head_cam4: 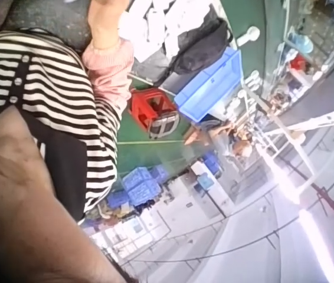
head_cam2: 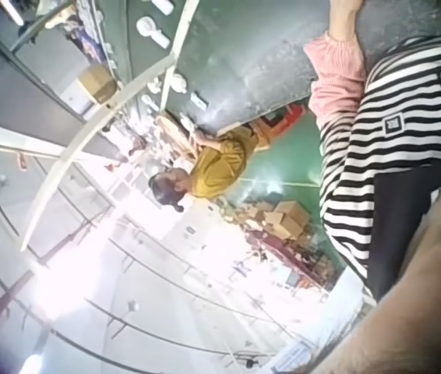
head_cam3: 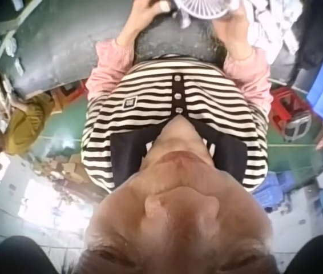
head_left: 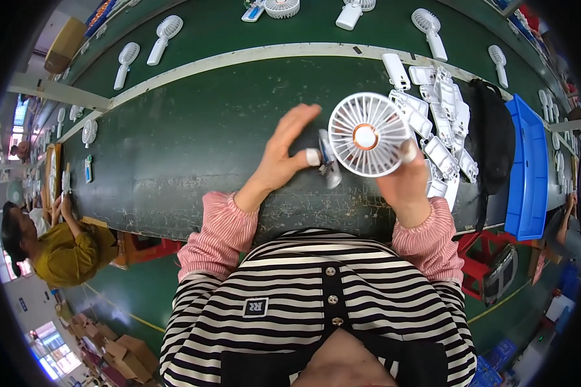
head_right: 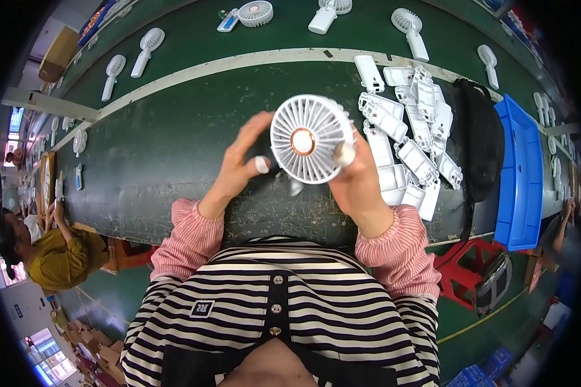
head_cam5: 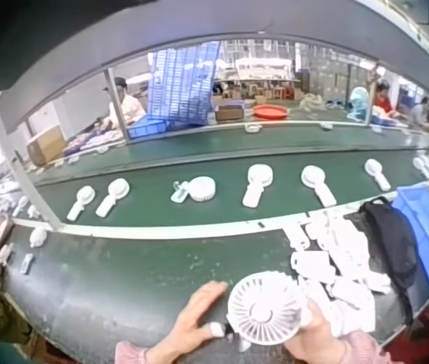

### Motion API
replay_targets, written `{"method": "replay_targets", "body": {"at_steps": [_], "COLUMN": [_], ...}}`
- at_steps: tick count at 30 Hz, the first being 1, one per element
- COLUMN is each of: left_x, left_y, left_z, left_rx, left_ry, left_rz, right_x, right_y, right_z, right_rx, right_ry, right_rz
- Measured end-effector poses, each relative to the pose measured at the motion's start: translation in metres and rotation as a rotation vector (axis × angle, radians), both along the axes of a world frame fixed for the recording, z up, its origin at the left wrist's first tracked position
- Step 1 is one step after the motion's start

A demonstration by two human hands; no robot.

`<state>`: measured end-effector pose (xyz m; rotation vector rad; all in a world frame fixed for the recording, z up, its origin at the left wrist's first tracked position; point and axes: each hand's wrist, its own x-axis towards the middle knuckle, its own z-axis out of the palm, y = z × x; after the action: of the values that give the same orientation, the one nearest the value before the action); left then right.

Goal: The person assembles handheld fans by positioning internal circuit boards and batteries into the fan handles, attaching handle casings by hand, and placing the assembled fans onto the conveyor belt.

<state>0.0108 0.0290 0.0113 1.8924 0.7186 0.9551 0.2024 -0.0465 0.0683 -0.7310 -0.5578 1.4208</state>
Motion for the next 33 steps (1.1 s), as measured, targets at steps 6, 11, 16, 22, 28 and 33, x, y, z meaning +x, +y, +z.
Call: {"method": "replay_targets", "body": {"at_steps": [6,11,16,22,28,33], "left_x": [0.021,0.014,-0.001,0.004,-0.003,-0.006], "left_y": [-0.023,-0.040,-0.047,-0.050,-0.045,-0.040], "left_z": [-0.016,-0.016,-0.007,-0.006,-0.011,-0.014], "left_rx": [-0.793,-1.110,-1.014,-1.042,-1.365,-1.467], "left_ry": [-0.399,-0.432,-0.201,-0.052,-0.686,-0.770], "left_rz": [-0.599,-0.701,-0.311,-0.055,-0.419,-0.308], "right_x": [0.000,0.008,0.017,0.006,-0.007,-0.014], "right_y": [0.022,0.042,0.050,0.051,0.047,0.032], "right_z": [0.004,0.003,-0.006,-0.019,-0.015,-0.018], "right_rx": [0.056,0.006,-0.030,-0.044,-0.100,-0.161], "right_ry": [0.302,0.253,0.087,-0.013,0.053,0.028], "right_rz": [0.091,0.107,0.023,0.053,0.098,0.137]}}
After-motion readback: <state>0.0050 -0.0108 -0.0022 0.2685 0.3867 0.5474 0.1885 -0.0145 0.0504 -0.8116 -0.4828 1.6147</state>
